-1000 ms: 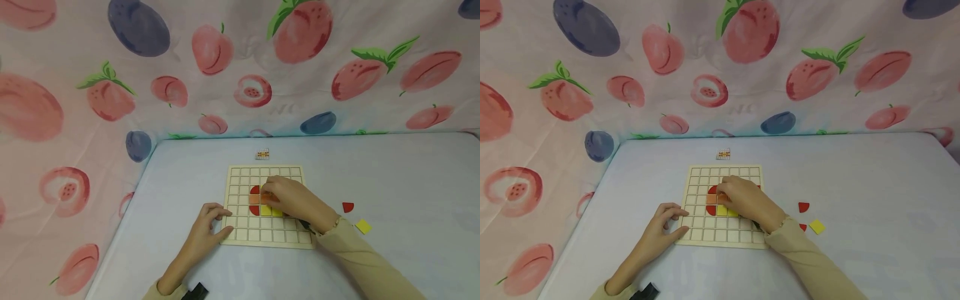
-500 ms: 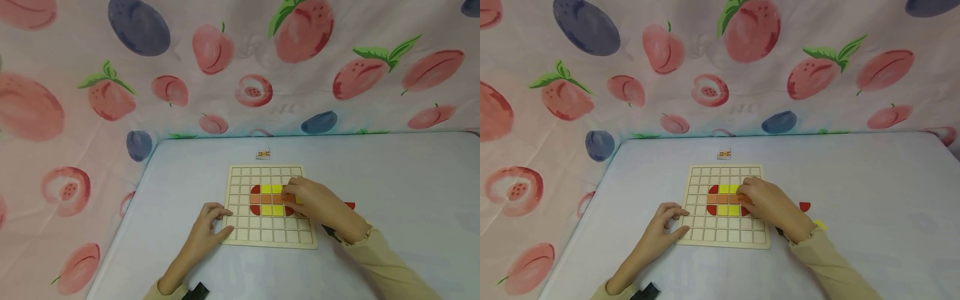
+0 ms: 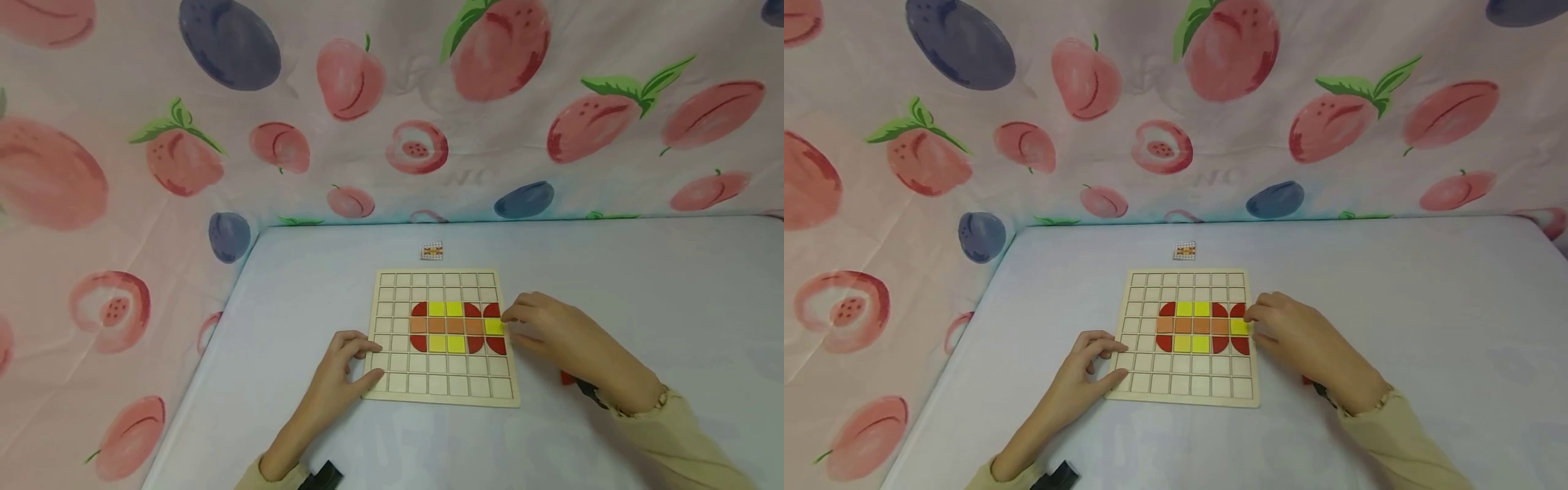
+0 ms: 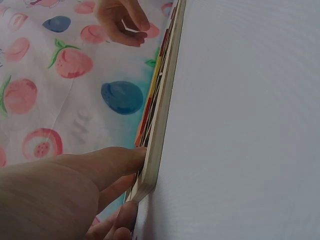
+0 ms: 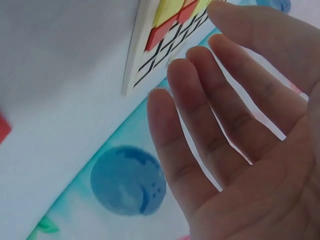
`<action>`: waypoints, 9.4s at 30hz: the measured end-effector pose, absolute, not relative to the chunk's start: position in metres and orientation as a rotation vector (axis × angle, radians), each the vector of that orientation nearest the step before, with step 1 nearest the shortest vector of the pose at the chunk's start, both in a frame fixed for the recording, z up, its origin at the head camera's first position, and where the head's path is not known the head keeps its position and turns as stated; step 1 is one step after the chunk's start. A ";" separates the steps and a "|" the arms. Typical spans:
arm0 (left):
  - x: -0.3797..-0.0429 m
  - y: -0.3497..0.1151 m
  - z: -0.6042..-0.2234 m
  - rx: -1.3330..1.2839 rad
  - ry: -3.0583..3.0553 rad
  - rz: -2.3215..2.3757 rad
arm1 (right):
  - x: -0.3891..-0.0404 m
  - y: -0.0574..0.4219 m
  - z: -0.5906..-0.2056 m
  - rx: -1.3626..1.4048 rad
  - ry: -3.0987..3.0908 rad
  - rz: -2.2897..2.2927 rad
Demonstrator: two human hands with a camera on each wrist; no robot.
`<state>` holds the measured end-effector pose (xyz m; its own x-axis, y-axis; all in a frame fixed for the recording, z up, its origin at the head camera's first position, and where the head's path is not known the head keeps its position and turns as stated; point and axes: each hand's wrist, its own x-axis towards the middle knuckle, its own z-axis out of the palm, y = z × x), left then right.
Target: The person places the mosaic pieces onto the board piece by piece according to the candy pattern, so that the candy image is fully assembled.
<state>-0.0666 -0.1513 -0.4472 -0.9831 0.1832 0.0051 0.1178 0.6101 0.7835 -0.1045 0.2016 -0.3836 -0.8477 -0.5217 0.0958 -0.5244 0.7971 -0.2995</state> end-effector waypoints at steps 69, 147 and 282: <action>-0.066 -0.151 -0.446 0.270 2.748 1.339 | -0.102 0.264 -0.407 0.667 -3.151 0.593; -0.066 -0.152 -0.448 0.262 2.760 1.323 | -0.160 0.114 -0.383 0.957 -2.973 0.945; -0.068 -0.149 -0.446 0.252 2.760 1.311 | -0.127 0.148 -0.378 0.955 -3.011 0.710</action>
